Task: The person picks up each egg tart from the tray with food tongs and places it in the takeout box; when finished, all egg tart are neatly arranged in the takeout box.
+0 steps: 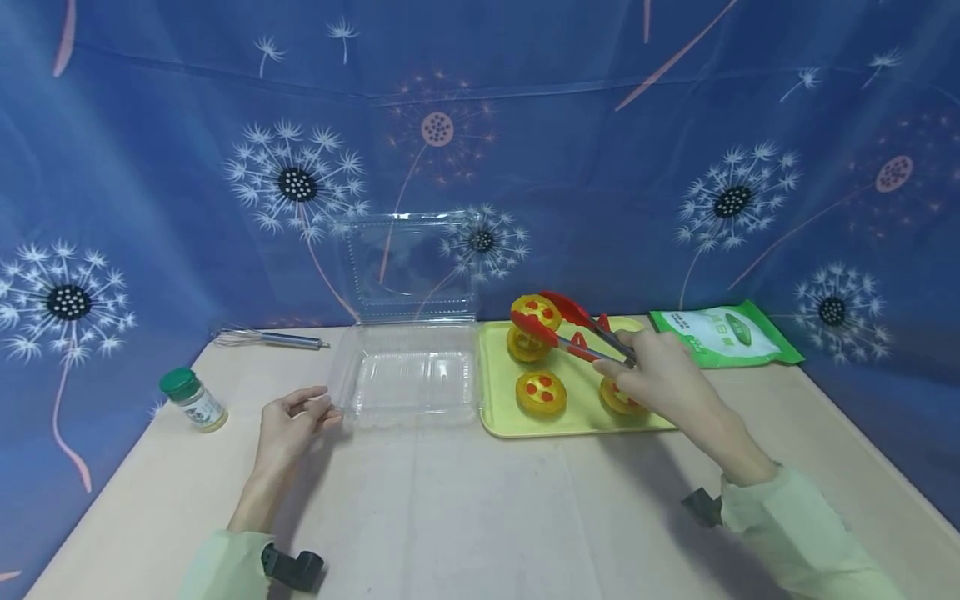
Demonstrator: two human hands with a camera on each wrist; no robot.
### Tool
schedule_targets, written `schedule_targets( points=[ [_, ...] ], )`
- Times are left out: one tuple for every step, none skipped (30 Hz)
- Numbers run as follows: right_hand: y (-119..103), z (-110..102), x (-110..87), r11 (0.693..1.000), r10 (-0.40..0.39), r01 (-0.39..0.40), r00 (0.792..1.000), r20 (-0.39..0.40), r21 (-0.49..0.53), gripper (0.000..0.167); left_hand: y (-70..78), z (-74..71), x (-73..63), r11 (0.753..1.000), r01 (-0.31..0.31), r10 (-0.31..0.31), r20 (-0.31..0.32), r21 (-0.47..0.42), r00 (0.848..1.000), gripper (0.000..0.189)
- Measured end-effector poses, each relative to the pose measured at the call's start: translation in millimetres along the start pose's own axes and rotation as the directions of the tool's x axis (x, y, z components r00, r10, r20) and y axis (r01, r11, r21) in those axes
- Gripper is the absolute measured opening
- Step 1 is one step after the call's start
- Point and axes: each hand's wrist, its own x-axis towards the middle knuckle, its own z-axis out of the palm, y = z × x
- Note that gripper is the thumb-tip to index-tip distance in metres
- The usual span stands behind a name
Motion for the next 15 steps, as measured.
schedule_targets(
  points=[
    [-3,1,0.3,1.000,-0.007,0.007,1.000,-0.005,-0.006,0.024,0.0,0.0,-0.2,1.000,-0.003,0.003,0.000,-0.005,1.000,0.043],
    [-5,3,0.6,1.000,-0.013,0.013,1.000,-0.013,-0.017,0.024,-0.1,-0.1,-0.4,1.000,-0.006,0.006,0.001,-0.008,1.000,0.043],
    [-8,5,0.8,1.000,-0.017,0.017,1.000,-0.017,-0.023,0.023,-0.1,-0.1,-0.8,1.000,-0.009,0.009,0.001,-0.009,1.000,0.043],
    [-10,7,1.1,0.999,-0.022,0.022,1.000,-0.020,-0.029,0.022,-0.3,0.0,-0.9,1.000,-0.012,0.012,0.003,-0.016,1.000,0.043],
    [-13,9,1.4,0.999,-0.028,0.027,0.999,-0.019,-0.029,0.022,-0.4,0.1,-1.0,1.000,-0.012,0.012,0.004,-0.025,1.000,0.043],
    [-15,11,1.7,0.999,-0.033,0.032,0.999,-0.018,-0.027,0.021,-0.3,0.4,-1.1,1.000,-0.011,0.011,0.005,-0.029,1.000,0.042],
    [-18,13,2.0,0.999,-0.037,0.037,0.999,-0.014,-0.019,0.020,-0.5,0.2,-1.3,0.999,-0.010,0.010,0.004,-0.032,1.000,0.043],
    [-20,16,2.3,0.999,-0.045,0.045,0.999,-0.010,-0.010,0.019,-0.7,0.2,-1.3,0.999,-0.008,0.008,0.003,-0.031,1.000,0.042],
    [-23,19,2.5,0.999,-0.053,0.053,0.999,-0.007,-0.002,0.019,-0.8,0.3,-1.4,0.999,-0.007,0.007,0.003,-0.035,1.000,0.042],
    [-26,21,2.8,0.998,-0.061,0.061,0.998,-0.004,0.005,0.018,-0.9,0.4,-1.3,0.999,-0.006,0.006,0.002,-0.040,1.000,0.042],
    [-28,23,3.0,0.998,-0.064,0.064,0.998,0.000,0.014,0.018,-0.7,0.6,-1.2,0.999,-0.005,0.005,0.001,-0.045,1.000,0.042],
    [-31,26,3.3,0.998,-0.062,0.062,0.998,0.003,0.020,0.018,-0.5,0.9,-1.3,0.999,-0.004,0.004,0.001,-0.049,1.000,0.042],
    [-34,28,3.4,0.998,-0.060,0.060,0.998,0.008,0.026,0.018,-0.3,1.1,-1.2,0.998,-0.004,0.004,0.002,-0.056,1.000,0.042],
    [-37,30,3.5,0.998,-0.057,0.056,0.998,0.013,0.027,0.018,0.0,1.4,-1.1,0.998,-0.004,0.004,0.003,-0.063,1.000,0.042],
    [-39,32,3.6,0.998,-0.052,0.051,0.998,0.020,0.029,0.017,0.2,1.7,-0.9,0.998,-0.003,0.004,0.004,-0.069,1.000,0.042]
  ],
)
